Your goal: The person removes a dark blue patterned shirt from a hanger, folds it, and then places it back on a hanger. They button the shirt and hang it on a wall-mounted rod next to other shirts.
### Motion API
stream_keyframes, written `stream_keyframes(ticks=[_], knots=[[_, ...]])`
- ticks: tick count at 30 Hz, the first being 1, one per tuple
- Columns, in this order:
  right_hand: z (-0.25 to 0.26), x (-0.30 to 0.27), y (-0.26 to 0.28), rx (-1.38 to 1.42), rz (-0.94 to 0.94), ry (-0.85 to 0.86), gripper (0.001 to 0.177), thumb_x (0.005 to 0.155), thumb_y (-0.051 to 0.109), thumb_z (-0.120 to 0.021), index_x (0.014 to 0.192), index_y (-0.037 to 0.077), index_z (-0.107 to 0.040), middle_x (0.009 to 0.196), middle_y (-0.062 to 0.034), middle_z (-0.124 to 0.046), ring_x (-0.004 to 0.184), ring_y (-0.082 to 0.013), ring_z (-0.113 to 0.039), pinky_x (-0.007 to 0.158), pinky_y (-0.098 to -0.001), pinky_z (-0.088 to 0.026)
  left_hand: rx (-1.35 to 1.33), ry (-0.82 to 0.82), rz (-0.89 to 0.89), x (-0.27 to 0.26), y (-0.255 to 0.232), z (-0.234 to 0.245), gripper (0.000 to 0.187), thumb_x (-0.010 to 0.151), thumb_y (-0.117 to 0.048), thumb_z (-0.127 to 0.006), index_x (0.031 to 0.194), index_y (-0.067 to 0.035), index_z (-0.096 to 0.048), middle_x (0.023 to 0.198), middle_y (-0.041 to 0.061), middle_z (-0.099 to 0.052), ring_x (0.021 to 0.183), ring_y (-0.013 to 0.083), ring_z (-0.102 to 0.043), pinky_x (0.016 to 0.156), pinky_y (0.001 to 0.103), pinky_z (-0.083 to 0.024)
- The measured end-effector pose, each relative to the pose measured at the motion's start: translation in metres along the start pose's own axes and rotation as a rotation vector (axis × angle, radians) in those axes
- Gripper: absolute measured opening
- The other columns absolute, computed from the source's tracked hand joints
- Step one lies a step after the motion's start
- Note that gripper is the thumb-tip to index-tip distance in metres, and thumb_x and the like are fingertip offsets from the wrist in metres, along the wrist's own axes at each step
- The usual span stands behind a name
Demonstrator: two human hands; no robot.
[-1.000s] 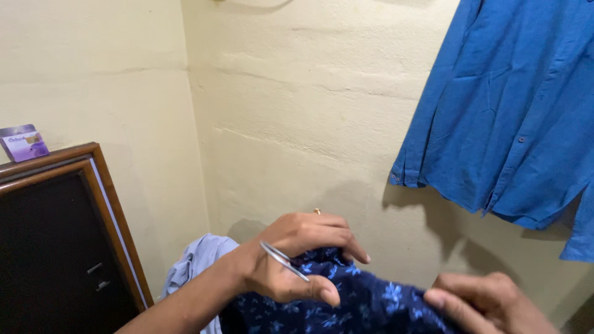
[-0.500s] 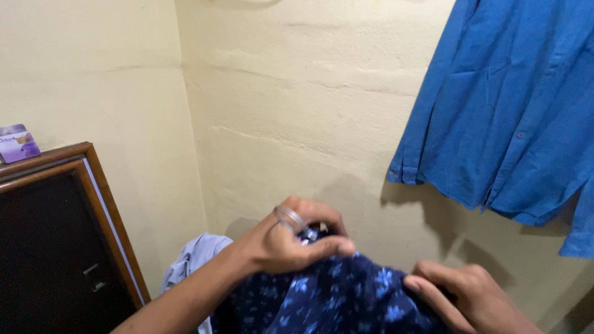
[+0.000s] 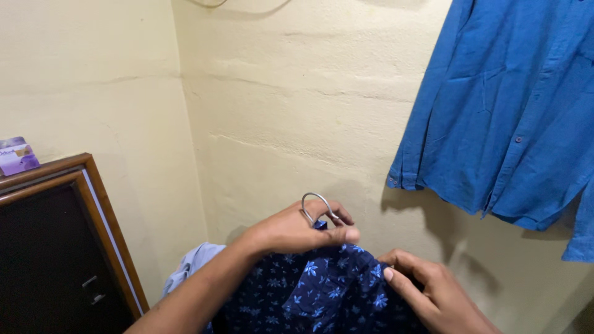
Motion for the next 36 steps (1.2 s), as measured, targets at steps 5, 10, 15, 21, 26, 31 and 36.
stream_keyframes(ticks=[5,10,15,21,26,31,36], knots=[[0.001,-0.002,-0.026,0.025,-0.045,-0.057,0.027,0.094,0.018,-0.061,0.113,0.006,-0.076,0.092,-0.0047,-0.075,0.089,-0.0103,-0.071,0.081,-0.0288,-0.056,-0.215,0.493,-0.380,-0.021,0.000,0.010,0.103,0.083,-0.041,-0.082,0.163,-0.006,-0.027,0.165,0.024,-0.034,0.153,0.0381,-0.027,0.118,0.046,-0.026],[0.011,-0.005,-0.026,-0.034,0.024,-0.100,0.025,0.094,0.017,-0.062,0.111,0.005,-0.076,0.090,-0.0042,-0.075,0.084,-0.0101,-0.072,0.078,-0.0280,-0.057,-0.642,0.442,0.066,-0.012,0.040,0.030,0.089,0.082,-0.023,-0.081,0.161,-0.013,-0.042,0.154,0.021,-0.055,0.122,0.0246,-0.050,0.093,0.041,-0.037],[0.013,-0.005,-0.013,0.004,0.080,-0.104,0.025,0.095,0.017,-0.062,0.107,0.001,-0.076,0.093,-0.0044,-0.077,0.088,-0.0098,-0.074,0.081,-0.0277,-0.058,-0.478,0.371,0.082,0.005,0.042,0.015,0.066,0.085,-0.006,-0.075,0.147,-0.009,-0.053,0.139,0.013,-0.063,0.125,0.0162,-0.062,0.108,0.034,-0.051],[0.023,-0.007,-0.015,-0.016,-0.020,-0.158,0.028,0.093,0.017,-0.062,0.112,0.003,-0.077,0.091,-0.0047,-0.077,0.084,-0.0096,-0.072,0.078,-0.0278,-0.057,-0.293,0.146,0.098,0.020,0.032,0.036,0.053,0.087,-0.010,-0.076,0.138,-0.003,-0.065,0.113,0.015,-0.073,0.095,0.0177,-0.066,0.087,0.037,-0.054],[0.032,-0.008,-0.019,0.133,0.009,-0.184,0.026,0.094,0.015,-0.061,0.109,0.000,-0.076,0.096,-0.0060,-0.077,0.090,-0.0099,-0.071,0.083,-0.0281,-0.056,-0.434,-0.001,0.150,0.013,0.025,0.057,0.038,0.096,-0.021,-0.059,0.131,-0.007,-0.061,0.112,0.005,-0.075,0.090,0.0155,-0.069,0.079,0.035,-0.060],[0.049,-0.007,-0.015,0.068,0.061,-0.235,0.024,0.094,0.015,-0.060,0.106,0.001,-0.076,0.094,-0.0041,-0.077,0.091,-0.0095,-0.070,0.084,-0.0272,-0.054,-0.367,-0.053,0.102,-0.015,0.028,0.076,0.043,0.101,-0.035,-0.048,0.134,-0.010,-0.061,0.122,0.007,-0.072,0.105,0.0164,-0.069,0.094,0.037,-0.058],[0.066,0.000,-0.016,0.051,0.033,-0.303,0.026,0.095,0.016,-0.059,0.105,0.001,-0.077,0.089,-0.0037,-0.076,0.085,-0.0091,-0.067,0.078,-0.0270,-0.054,-0.239,0.080,0.022,-0.032,0.022,0.057,0.055,0.100,-0.044,-0.052,0.140,-0.007,-0.061,0.130,0.013,-0.070,0.119,0.0213,-0.066,0.107,0.041,-0.050]])
Point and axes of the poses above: each hand's wrist, its own x-axis towards the middle knuckle, its own z-axis out of the back of the hand, y = z × x, the point moved 8 cm from there along x, towards the middle knuckle
